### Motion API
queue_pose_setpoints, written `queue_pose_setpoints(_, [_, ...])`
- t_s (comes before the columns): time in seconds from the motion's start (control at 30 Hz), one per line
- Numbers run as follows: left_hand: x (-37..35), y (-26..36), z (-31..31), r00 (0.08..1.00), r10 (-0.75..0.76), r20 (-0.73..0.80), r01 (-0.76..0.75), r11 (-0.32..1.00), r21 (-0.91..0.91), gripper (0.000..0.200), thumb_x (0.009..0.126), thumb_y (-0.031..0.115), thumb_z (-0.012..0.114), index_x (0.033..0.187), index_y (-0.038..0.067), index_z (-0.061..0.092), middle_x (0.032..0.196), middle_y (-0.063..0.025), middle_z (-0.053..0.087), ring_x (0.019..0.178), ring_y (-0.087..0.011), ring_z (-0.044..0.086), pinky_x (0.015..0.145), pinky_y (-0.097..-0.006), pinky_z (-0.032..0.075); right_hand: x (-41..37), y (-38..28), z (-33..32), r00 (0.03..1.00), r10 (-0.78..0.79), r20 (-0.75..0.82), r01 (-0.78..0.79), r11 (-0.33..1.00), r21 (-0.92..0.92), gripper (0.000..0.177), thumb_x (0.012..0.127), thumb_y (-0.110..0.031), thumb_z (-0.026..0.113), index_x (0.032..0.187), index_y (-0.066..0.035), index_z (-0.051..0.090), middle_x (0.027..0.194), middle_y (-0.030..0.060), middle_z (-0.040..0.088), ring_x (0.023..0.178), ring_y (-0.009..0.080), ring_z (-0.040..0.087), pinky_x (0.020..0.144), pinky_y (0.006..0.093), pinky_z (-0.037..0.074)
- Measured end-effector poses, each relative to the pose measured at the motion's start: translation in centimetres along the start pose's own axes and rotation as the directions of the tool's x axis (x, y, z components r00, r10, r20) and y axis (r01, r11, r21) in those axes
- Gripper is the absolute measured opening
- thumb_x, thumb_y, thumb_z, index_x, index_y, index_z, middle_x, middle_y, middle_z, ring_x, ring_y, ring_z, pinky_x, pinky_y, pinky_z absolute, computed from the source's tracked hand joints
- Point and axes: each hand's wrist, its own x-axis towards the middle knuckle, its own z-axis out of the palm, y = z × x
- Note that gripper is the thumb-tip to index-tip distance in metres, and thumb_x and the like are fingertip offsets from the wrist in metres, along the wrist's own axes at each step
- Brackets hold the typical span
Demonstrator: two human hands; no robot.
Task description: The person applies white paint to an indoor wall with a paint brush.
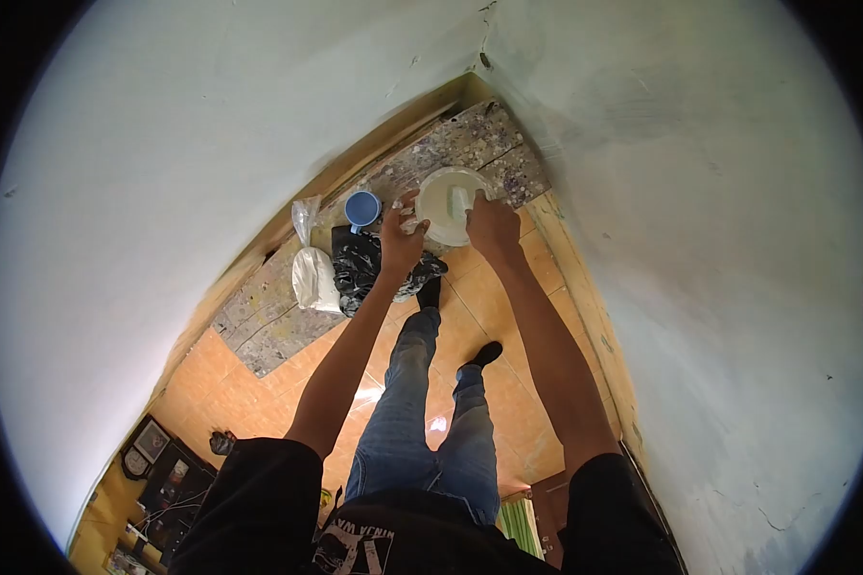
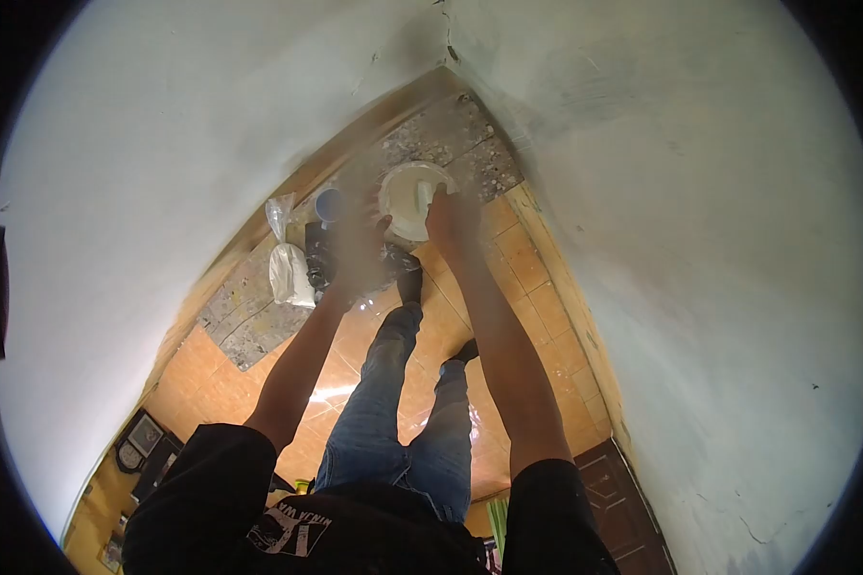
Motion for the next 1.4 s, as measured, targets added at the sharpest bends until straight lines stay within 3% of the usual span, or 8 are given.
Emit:
queue_pose_setpoints(0.47, [-0.3,-3.7,0.4,0.994,0.049,0.098,-0.059,0.993,0.102,0.054,0.076,-0.011,0.065,0.125,0.009,0.055,0.118,-0.0126,0.056,0.107,-0.0229,0.058,0.087,-0.0333,0.052,-1.9,-0.3,-1.4,0.999,0.05,-0.009,-0.049,0.994,0.098,0.036,0.092,-0.03,0.057,0.117,-0.003,0.054,0.091,0.0205,0.067,0.09,0.0371,0.065,0.076,0.0473,0.053])
queue_pose_setpoints(0.8, [0.1,-6.4,1.1,0.961,0.272,0.046,-0.273,0.961,0.037,0.054,0.078,-0.007,0.068,0.128,0.009,0.055,0.115,-0.0124,0.057,0.102,-0.022,0.059,0.086,-0.0324,0.05,-5.4,0.8,0.4,0.985,0.135,-0.11,-0.1,0.956,0.277,0.039,0.092,-0.039,0.056,0.105,-0.002,0.059,0.088,0.0215,0.067,0.085,0.0373,0.066,0.076,0.0477,0.052])
queue_pose_setpoints(0.87, [0.2,-6.7,1.4,0.984,0.176,0.01,-0.176,0.984,-0.018,0.051,0.08,-0.004,0.068,0.128,0.008,0.055,0.116,-0.0123,0.058,0.1,-0.0213,0.059,0.086,-0.0321,0.05,-6.3,1.0,0.4,0.979,0.161,-0.126,-0.112,0.938,0.329,0.04,0.092,-0.04,0.057,0.099,-0.001,0.061,0.083,0.0219,0.066,0.081,0.0372,0.066,0.074,0.0476,0.051])
queue_pose_setpoints(0.93, [-0.1,-0.6,-0.1,0.997,-0.064,-0.042,0.058,0.99,-0.131,0.047,0.082,-0.001,0.067,0.127,0.006,0.054,0.116,-0.0122,0.058,0.098,-0.0207,0.058,0.085,-0.0317,0.049,-7.2,1.3,1.3,0.97,0.203,-0.134,-0.139,0.916,0.376,0.04,0.092,-0.04,0.056,0.094,0.0,0.063,0.077,0.0227,0.065,0.076,0.0373,0.066,0.07,0.0472,0.05])
queue_pose_setpoints(1.03, [-0.3,-2.2,-0.7,0.999,-0.015,-0.05,0.009,0.993,-0.117,0.043,0.085,0.002,0.066,0.127,0.004,0.054,0.116,-0.0117,0.059,0.097,-0.0193,0.058,0.085,-0.0307,0.048,-8.5,2.0,2.7,0.954,0.187,-0.236,-0.014,0.812,0.584,0.041,0.095,-0.038,0.054,0.086,0.001,0.061,0.067,0.0211,0.061,0.062,0.0313,0.064,0.061,0.0421,0.047])
queue_pose_setpoints(1.13, [-1.2,0.3,-2.5,0.998,0.056,-0.038,-0.06,0.992,-0.111,0.041,0.087,0.003,0.065,0.126,0.002,0.053,0.117,-0.0106,0.059,0.096,-0.0176,0.057,0.085,-0.0304,0.048,-10.8,1.8,2.0,0.947,0.154,-0.282,0.119,0.647,0.753,0.038,0.099,-0.035,0.049,0.084,-0.001,0.057,0.061,0.0104,0.054,0.054,0.0171,0.054,0.053,0.032,0.041])
queue_pose_setpoints(1.23, [-3.0,3.7,-4.1,0.998,0.042,-0.036,-0.047,0.988,-0.147,0.039,0.088,0.002,0.064,0.126,0.002,0.053,0.117,-0.0094,0.059,0.095,-0.0155,0.057,0.083,-0.0298,0.049,-14.0,1.1,0.3,0.971,0.156,-0.179,0.112,0.365,0.924,0.032,0.102,-0.034,0.045,0.088,-0.005,0.051,0.063,0.0003,0.044,0.055,0.0065,0.042,0.051,0.0234,0.035])
queue_pose_setpoints(1.4, [-6.8,10.3,-6.4,0.991,0.018,0.132,0.008,0.981,-0.194,0.037,0.09,-0.002,0.057,0.126,0.002,0.053,0.105,-0.0048,0.059,0.092,-0.011,0.055,0.079,-0.0247,0.049,-21.5,-0.4,-6.1,0.981,0.155,-0.114,0.1,0.094,0.991,0.027,0.103,-0.034,0.042,0.098,-0.008,0.047,0.071,-0.0038,0.042,0.059,0.0038,0.039,0.052,0.0194,0.033])
